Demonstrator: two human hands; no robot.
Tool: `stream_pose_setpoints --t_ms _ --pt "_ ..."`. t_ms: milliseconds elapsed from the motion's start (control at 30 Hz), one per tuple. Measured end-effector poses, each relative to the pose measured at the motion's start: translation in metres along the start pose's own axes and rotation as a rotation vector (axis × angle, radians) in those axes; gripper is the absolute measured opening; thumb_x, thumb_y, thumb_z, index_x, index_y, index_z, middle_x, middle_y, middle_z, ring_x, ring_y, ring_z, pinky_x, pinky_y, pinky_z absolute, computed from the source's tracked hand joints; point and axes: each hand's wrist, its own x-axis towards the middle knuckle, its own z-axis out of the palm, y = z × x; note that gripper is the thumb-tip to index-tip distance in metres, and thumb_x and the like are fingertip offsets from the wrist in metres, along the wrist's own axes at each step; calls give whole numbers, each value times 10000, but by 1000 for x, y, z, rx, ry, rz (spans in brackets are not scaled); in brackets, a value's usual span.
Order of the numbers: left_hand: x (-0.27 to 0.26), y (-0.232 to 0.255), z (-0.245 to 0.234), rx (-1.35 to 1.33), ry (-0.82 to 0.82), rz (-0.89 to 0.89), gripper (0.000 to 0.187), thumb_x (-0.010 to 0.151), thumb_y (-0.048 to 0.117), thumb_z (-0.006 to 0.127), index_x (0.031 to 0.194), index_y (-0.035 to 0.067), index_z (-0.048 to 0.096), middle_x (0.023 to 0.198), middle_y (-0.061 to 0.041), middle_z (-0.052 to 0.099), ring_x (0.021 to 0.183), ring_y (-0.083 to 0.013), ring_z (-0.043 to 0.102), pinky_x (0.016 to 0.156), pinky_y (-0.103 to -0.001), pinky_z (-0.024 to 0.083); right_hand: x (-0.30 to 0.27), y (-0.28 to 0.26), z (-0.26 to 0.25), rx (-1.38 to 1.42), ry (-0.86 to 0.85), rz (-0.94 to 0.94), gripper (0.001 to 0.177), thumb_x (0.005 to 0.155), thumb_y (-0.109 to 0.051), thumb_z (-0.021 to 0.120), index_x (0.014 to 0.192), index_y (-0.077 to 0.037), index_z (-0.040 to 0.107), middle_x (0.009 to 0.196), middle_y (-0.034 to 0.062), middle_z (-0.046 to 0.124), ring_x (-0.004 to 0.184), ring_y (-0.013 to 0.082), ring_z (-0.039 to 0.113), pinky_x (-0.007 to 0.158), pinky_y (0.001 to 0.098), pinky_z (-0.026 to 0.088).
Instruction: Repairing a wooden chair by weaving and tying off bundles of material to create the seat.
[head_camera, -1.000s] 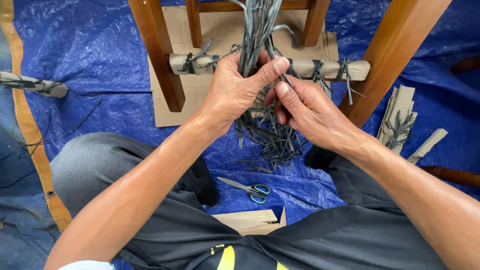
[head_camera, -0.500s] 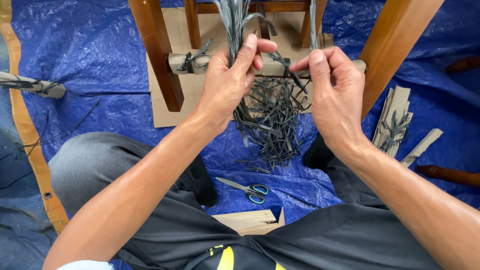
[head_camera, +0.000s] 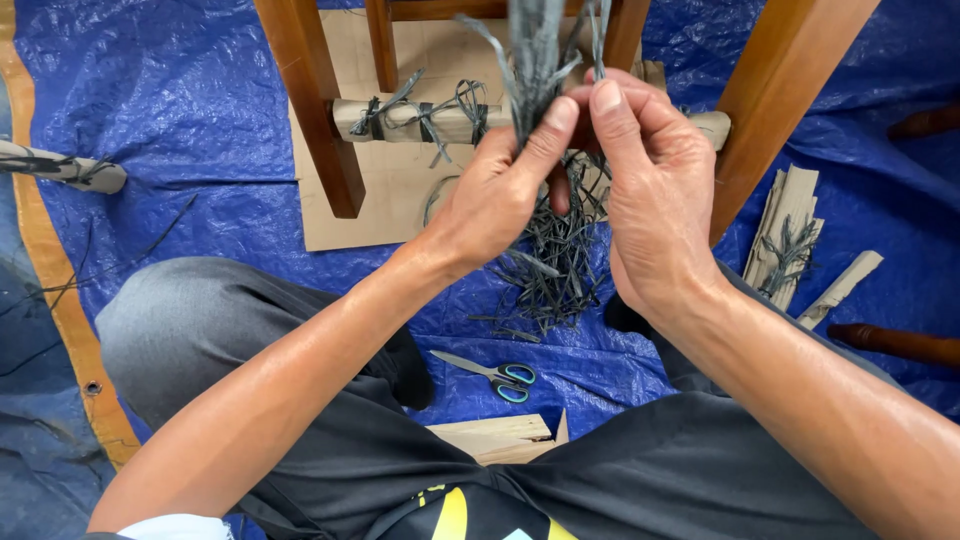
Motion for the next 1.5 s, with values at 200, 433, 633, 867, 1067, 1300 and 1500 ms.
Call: stream_pose_setpoints --t_ms 200,433,633,867,1067,1300,1500 --pt "-3 0 10 -185 -163 49 546 1131 486 480 1007 -8 680 835 -12 648 790 -99 589 744 -283 500 9 -3 -5 -56 4 71 285 1095 -286 597 1152 -23 691 911 11 657 722 84 575 538 268 472" --pt "5 13 -10 -167 -114 244 487 1100 504 588 1240 40 623 1108 29 680 974 -74 598 905 -278 526 6 39 -28 -125 14 -134 327 1145 -322 394 1013 -95 590 955 0 690 889 117 657 829 276 554" --pt "7 9 -34 83 144 69 509 1090 474 508 851 41 629 739 32 488 710 -93 440 637 -289 374 -7 134 -79 -1114 -504 81 350 1093 -320 475 954 -31 614 810 191 648 785 340 642 728 459 515" --pt "-1 22 -37 319 189 247 568 1117 466 424 790 50 631 802 -12 579 777 -113 554 723 -307 457 -65 311 -156 -1556 -749 335 247 950 -264 590 1050 -75 713 1230 190 644 1106 412 651 925 502 532" --pt "3 11 -37 130 81 214 582 1111 460 419 783 29 631 839 -12 690 852 -119 643 837 -304 532 -76 338 -152 -1289 -486 467 345 836 -265 718 1138 -98 716 1228 181 658 1135 404 632 949 481 495" --pt "6 15 -28 43 82 4 527 1061 472 456 823 35 627 694 -22 600 636 -125 608 617 -317 511 -2 269 -145 -1031 -646 301 238 828 -110 639 1027 -102 768 982 90 799 924 235 769 829 379 599" --pt "9 -2 -28 214 117 330 558 1136 486 468 850 44 652 795 28 667 776 -94 631 721 -306 536 7 49 -75 -956 -716 246 304 845 7 625 1114 -71 742 1008 72 803 965 160 750 851 302 566"
